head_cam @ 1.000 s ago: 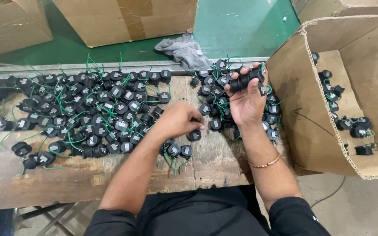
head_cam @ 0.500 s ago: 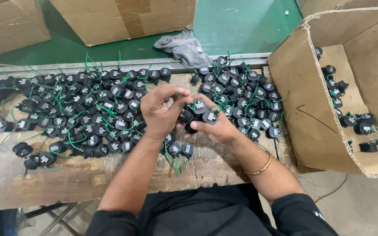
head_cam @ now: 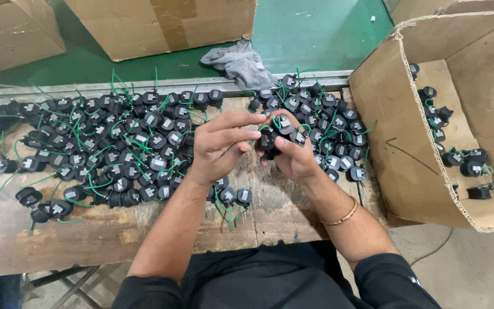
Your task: The person picks up black plug-shaped components with green wires from a workbench one at a time, bends and arranges each wire against the component body with both hands, and places the finished component into a cardboard box beside the bench.
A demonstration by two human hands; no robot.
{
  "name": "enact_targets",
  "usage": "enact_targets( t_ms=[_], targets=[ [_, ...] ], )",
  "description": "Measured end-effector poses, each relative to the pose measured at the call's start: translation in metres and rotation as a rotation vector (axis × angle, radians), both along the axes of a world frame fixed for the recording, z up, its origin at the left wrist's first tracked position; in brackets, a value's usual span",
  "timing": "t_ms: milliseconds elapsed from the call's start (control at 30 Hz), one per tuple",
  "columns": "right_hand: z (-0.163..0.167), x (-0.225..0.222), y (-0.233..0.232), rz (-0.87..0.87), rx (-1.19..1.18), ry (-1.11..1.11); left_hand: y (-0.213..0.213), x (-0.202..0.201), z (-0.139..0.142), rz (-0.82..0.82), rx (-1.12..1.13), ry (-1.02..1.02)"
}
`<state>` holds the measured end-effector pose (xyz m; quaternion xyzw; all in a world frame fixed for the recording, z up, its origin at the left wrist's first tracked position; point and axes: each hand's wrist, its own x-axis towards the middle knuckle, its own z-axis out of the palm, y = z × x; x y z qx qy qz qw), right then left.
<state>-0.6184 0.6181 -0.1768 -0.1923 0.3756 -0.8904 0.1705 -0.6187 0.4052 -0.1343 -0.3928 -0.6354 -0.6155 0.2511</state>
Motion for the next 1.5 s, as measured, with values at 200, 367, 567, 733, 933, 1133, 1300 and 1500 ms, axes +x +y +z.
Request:
enact_targets(
  t_ms=[200,367,567,733,933,1133,1300,1500],
  targets=[
    [0.001,0.003,-0.002,0.004,0.126,0.059,0.016,-0.004,-0.012,-0.081,0.139,-0.215],
    [0.003,0.003,0.003,0.017,0.191,0.099,0.02,-0.004,-0.031,-0.085,0.185,-0.284],
    [0.011,-0.001,0.015,-0.013,0.028,0.217,0.024,-0.017,-0.05,0.097,0.02,-0.468],
    [0.023,-0.004,0.016,-0.131,-0.143,0.263,0.049,-0.005,-0.056,0.095,-0.46,-0.277],
    [0.019,-0.01,0.024,-0.221,-0.175,0.276,0.068,0.01,-0.057,0.187,-0.914,-0.082],
    [0.015,-0.009,0.022,-0.263,-0.108,0.272,0.07,0.012,-0.049,0.338,-0.894,-0.105],
    [0.023,-0.006,0.022,-0.273,-0.098,0.252,0.049,0.004,-0.045,0.533,-0.887,-0.176],
    [0.019,-0.006,0.024,-0.285,-0.074,0.227,0.005,-0.019,-0.048,0.594,-0.755,-0.326]
  ],
)
